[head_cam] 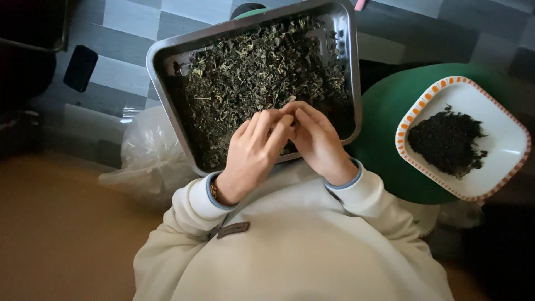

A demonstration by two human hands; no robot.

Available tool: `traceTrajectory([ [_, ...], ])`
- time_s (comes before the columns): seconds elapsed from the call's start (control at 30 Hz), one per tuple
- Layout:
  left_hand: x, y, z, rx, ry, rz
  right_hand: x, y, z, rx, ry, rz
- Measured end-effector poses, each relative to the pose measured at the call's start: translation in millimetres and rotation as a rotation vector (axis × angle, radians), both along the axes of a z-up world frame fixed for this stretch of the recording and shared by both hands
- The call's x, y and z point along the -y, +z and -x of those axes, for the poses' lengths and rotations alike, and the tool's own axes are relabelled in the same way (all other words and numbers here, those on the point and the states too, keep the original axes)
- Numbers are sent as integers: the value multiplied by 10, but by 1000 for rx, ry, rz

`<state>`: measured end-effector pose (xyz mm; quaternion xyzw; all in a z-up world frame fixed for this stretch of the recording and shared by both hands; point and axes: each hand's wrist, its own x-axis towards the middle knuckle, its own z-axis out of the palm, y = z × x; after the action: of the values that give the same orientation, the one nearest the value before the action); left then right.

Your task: Sorting dried tea leaves by hand to remove stems and debris, placing the sorted leaves into a separate bowl.

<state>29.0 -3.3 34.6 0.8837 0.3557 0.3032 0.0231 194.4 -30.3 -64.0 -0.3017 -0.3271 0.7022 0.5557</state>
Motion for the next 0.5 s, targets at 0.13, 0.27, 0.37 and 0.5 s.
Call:
traceTrajectory([
  [0.13,43,-21,-6,88,-85,88,115,-130,-210,-176,-61,158],
  [0.27,67,-112,0,141,-182,92,150,631,-412,-461,-259,171],
  [0.37,28,-2,86,-19,-243,193,361,837,-970,-203,-385,79],
  [0.5,-7,-73,159,-67,-262,203,778,928,-1545,1039,-682,-281],
])
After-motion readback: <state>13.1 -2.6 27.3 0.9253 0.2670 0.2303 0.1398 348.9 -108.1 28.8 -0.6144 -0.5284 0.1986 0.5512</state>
